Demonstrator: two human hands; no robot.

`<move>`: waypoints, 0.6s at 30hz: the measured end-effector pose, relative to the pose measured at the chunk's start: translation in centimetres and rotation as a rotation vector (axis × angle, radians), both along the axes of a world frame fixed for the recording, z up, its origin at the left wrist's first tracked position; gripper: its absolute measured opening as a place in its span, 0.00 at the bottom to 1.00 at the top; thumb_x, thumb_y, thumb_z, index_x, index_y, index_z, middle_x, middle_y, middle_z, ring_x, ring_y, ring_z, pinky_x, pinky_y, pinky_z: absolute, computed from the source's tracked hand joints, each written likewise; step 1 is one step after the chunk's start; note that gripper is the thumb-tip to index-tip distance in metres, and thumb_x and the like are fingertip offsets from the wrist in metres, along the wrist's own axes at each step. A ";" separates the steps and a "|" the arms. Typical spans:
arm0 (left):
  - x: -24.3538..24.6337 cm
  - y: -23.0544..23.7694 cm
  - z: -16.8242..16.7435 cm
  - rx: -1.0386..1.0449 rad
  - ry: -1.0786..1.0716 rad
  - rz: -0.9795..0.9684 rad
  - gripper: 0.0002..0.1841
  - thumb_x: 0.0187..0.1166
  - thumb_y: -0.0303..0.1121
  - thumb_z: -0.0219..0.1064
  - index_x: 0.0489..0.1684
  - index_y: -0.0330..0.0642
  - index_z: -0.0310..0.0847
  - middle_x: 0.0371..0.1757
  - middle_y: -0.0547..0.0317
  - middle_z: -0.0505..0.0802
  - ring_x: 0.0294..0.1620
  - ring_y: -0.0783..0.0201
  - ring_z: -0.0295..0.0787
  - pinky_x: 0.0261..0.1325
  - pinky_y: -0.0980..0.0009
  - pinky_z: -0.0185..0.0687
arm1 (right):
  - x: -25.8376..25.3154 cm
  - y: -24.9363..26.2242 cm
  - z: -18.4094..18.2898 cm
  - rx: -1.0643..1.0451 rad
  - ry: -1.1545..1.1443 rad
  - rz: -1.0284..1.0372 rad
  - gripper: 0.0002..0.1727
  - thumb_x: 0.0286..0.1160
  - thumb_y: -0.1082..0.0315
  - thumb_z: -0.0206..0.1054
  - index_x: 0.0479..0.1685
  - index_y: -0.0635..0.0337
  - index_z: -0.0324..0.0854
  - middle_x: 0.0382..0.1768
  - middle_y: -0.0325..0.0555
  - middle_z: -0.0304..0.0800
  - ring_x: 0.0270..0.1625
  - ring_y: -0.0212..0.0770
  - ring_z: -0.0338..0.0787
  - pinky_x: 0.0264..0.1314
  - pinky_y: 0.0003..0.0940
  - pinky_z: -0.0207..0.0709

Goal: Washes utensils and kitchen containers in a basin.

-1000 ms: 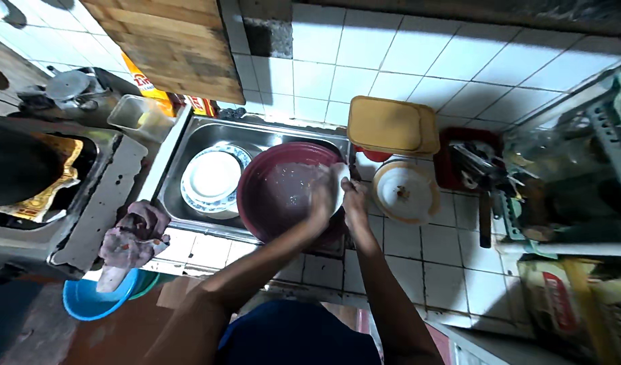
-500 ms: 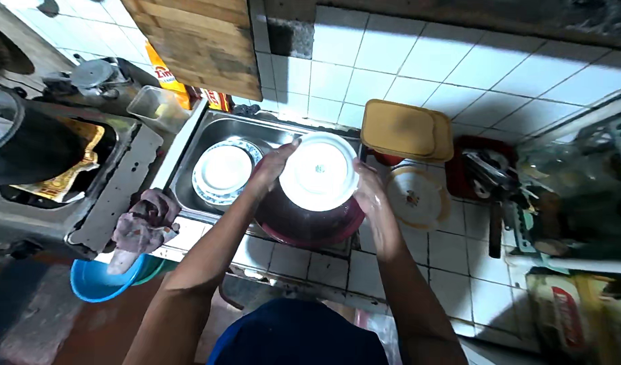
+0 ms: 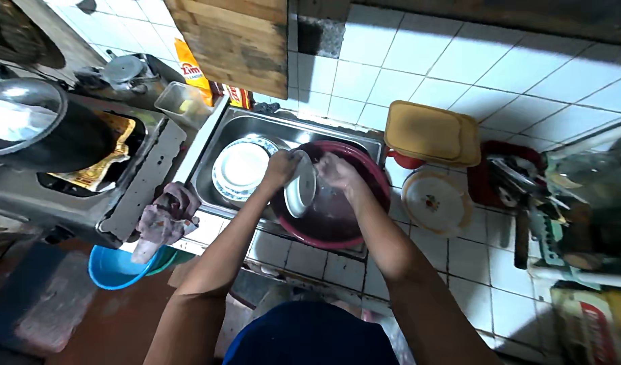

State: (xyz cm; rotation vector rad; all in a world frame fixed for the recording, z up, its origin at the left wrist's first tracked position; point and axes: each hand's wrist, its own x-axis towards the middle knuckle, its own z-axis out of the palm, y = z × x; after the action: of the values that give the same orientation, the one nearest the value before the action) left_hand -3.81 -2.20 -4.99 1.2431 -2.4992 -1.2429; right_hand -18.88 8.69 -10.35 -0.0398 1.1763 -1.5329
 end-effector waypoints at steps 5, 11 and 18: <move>-0.4 0.7 -0.5 -0.290 0.028 -0.486 0.17 0.85 0.32 0.64 0.60 0.25 0.84 0.61 0.27 0.89 0.69 0.31 0.83 0.75 0.36 0.71 | 2.7 -1.6 13.5 0.238 1.103 0.692 0.22 0.91 0.58 0.57 0.47 0.71 0.86 0.38 0.51 0.93 0.36 0.39 0.93 0.46 0.38 0.87; 0.8 -1.0 0.8 -0.077 0.413 -0.468 0.18 0.89 0.39 0.60 0.45 0.32 0.90 0.38 0.52 0.92 0.38 0.64 0.87 0.51 0.59 0.83 | 1.1 0.2 16.8 0.217 1.654 0.667 0.11 0.77 0.64 0.69 0.41 0.64 0.92 0.46 0.60 0.93 0.56 0.59 0.90 0.60 0.63 0.78; -1.4 -1.0 -1.3 0.629 1.154 0.248 0.21 0.96 0.43 0.43 0.65 0.39 0.77 0.54 0.54 0.93 0.57 0.62 0.91 0.65 0.58 0.88 | -3.4 4.9 11.9 -0.049 1.100 0.215 0.18 0.82 0.67 0.68 0.65 0.66 0.84 0.52 0.50 0.94 0.50 0.36 0.93 0.58 0.35 0.87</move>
State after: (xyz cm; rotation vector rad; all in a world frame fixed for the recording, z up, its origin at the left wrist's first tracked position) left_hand -5.17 -3.20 -6.30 0.5261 -1.1466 -1.9478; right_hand -22.27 13.54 1.51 -1.1200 1.8808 -1.3297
